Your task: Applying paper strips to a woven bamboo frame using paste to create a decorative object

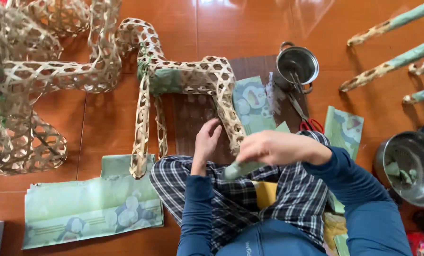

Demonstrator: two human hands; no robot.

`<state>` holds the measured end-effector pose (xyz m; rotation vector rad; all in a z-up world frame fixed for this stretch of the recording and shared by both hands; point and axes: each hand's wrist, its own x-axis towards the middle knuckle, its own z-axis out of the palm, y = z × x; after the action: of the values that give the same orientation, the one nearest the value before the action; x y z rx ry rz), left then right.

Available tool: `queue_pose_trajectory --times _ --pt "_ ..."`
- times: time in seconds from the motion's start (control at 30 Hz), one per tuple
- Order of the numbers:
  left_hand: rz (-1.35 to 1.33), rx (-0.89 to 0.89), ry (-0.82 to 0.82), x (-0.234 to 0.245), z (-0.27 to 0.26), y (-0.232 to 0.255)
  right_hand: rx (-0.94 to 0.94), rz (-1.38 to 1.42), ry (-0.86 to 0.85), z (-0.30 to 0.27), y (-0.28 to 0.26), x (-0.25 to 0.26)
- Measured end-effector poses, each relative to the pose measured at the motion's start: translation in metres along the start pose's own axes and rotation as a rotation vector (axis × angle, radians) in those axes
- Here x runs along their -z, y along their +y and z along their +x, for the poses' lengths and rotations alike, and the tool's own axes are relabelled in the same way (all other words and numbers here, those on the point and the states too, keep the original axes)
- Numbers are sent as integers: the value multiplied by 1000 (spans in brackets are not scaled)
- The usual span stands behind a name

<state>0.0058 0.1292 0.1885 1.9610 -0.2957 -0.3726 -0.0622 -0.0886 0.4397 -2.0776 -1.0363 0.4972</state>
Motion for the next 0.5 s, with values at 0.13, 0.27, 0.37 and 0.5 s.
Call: queue_pose_trajectory --times 0.13,0.27,0.37,0.5 --pt "-659 -161 -209 33 -10 41 -209 110 135 32 44 17" --pt "-925 -16 -262 33 -13 16 -428 230 382 47 131 20" --pt "-877 57 -196 31 6 -1 -478 174 503 51 194 15" --pt "-779 99 -70 34 47 -6 -527 102 618 60 276 15"
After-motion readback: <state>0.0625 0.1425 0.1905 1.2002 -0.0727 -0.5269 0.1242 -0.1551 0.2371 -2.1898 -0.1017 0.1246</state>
